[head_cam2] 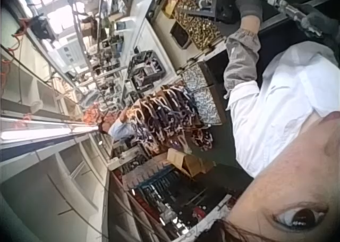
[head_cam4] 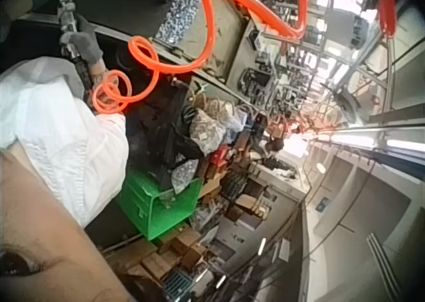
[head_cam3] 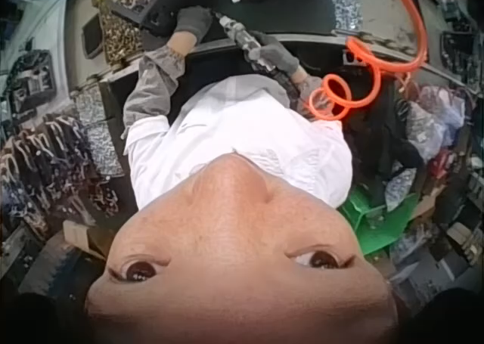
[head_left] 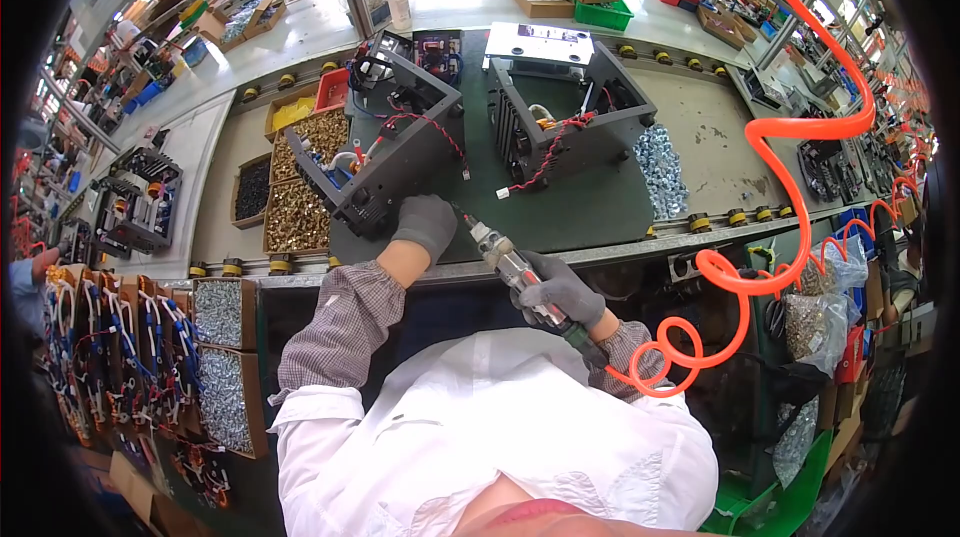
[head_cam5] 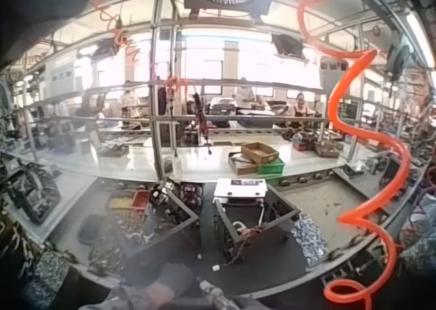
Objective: Assembling and inspecting internal components of electronic power boxes using tools.
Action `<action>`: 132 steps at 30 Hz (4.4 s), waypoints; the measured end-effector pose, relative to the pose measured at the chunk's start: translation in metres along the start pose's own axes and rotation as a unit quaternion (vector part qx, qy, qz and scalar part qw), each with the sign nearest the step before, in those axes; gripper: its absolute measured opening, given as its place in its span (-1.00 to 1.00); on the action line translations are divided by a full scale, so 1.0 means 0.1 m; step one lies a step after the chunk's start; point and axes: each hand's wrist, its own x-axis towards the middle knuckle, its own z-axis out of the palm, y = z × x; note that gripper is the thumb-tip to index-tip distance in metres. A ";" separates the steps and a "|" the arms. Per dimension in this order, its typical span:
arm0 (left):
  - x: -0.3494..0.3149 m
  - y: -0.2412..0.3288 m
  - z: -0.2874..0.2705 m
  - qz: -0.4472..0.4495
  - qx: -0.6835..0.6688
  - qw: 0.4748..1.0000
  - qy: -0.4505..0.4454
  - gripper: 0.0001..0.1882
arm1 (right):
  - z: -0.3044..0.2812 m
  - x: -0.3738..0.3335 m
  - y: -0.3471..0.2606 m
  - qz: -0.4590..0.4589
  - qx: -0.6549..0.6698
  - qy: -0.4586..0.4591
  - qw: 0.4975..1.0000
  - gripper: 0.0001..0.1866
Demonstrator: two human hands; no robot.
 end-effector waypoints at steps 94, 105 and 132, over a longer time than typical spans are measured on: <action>-0.37 -1.63 -0.39 -0.019 -0.231 0.918 0.321 -0.56 | 0.50 0.69 -0.01 -0.014 -0.042 -0.024 0.999 -0.26; -0.37 -1.66 -0.37 -0.033 -0.244 0.912 0.327 -0.58 | 0.64 0.78 0.05 -0.025 -0.008 -0.016 1.000 -0.24; -0.45 0.04 0.41 -0.053 -0.987 0.132 -0.076 -0.68 | 0.08 0.09 0.10 0.070 0.084 -0.033 0.993 -0.48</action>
